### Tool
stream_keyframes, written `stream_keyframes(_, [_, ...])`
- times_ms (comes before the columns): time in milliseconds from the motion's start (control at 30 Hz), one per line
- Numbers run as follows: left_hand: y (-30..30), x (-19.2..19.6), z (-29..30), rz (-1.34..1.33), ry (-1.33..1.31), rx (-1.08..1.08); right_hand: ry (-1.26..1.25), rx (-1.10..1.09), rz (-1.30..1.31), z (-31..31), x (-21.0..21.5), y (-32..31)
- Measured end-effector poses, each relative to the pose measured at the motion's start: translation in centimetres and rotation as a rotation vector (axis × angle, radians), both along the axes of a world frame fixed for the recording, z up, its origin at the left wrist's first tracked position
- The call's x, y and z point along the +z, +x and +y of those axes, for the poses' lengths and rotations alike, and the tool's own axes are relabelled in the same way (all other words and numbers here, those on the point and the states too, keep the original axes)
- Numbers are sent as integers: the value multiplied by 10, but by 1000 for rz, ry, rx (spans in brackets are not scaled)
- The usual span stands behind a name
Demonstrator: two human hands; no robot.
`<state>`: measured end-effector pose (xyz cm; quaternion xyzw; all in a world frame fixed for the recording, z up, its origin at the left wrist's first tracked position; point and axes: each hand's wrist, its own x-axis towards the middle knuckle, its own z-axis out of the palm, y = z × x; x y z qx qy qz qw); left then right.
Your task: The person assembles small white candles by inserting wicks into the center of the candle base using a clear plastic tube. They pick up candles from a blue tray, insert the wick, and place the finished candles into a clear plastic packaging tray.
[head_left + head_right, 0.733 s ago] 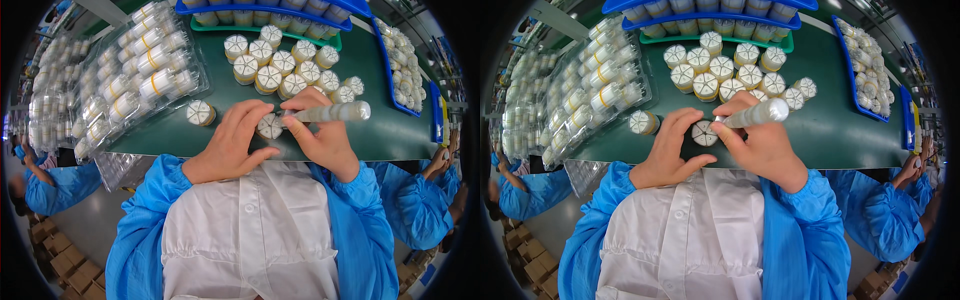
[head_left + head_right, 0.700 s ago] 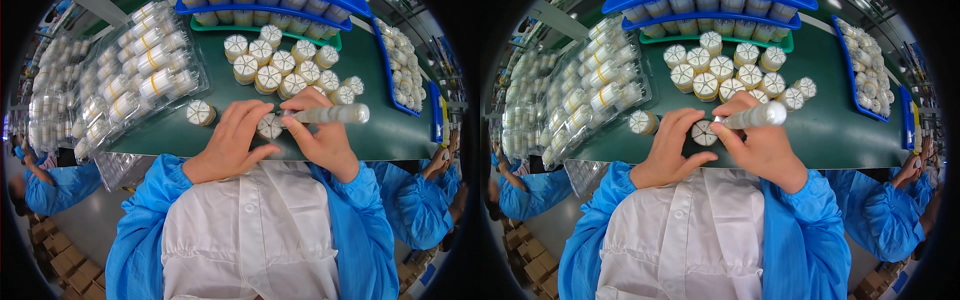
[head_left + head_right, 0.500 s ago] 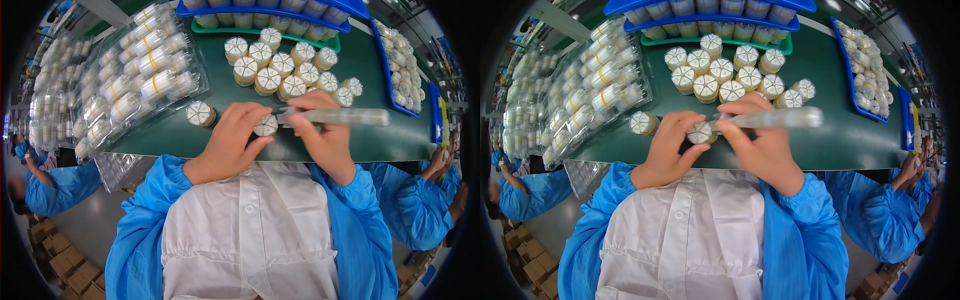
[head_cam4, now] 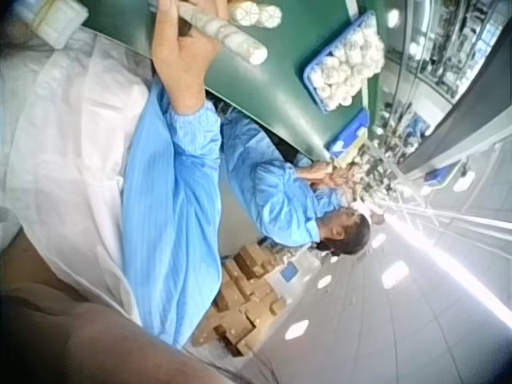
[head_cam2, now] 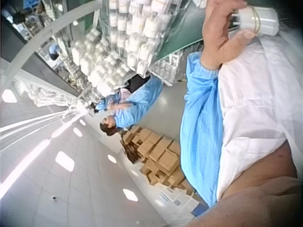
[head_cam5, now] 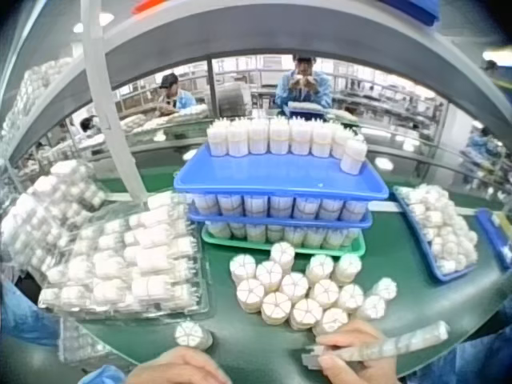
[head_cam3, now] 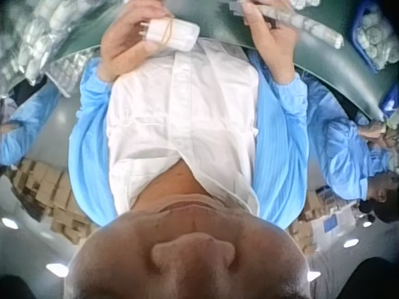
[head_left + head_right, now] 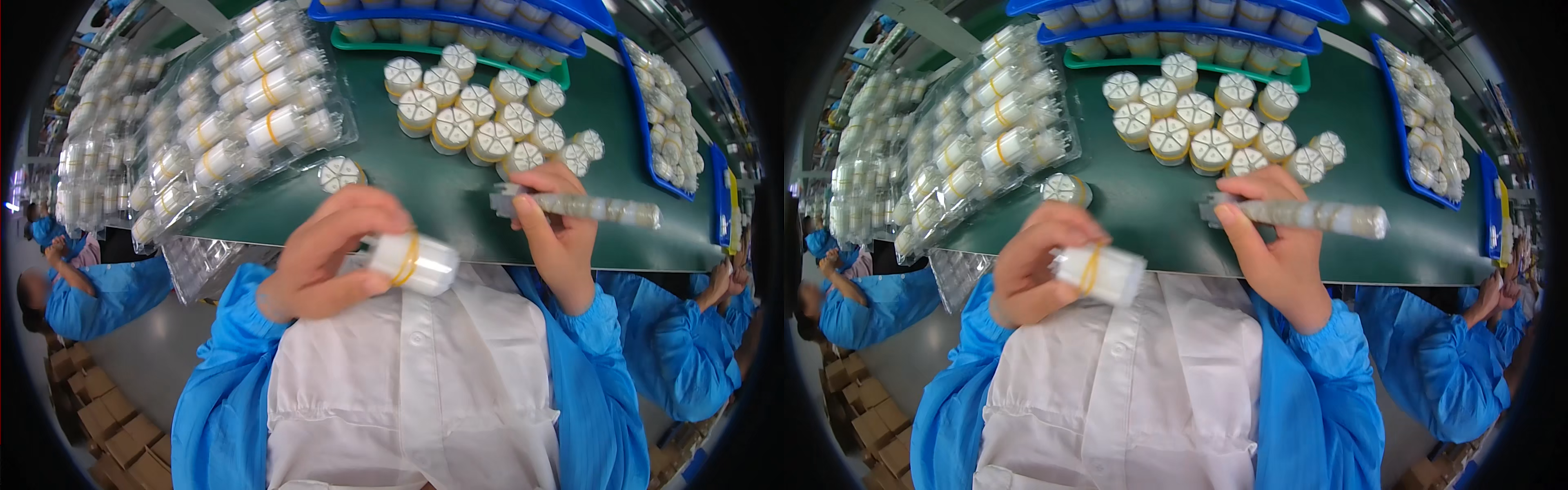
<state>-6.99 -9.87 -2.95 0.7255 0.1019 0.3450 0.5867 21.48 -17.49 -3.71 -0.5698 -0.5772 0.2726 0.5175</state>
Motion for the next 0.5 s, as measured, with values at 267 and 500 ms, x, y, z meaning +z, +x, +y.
stream_keyframes(267, [-43,28,9,854,524,645,-56,69,16,-2,-1,-10])
stream_keyframes(500, [-7,10,14,888,746,604,-57,124,-83,-2,2,-16])
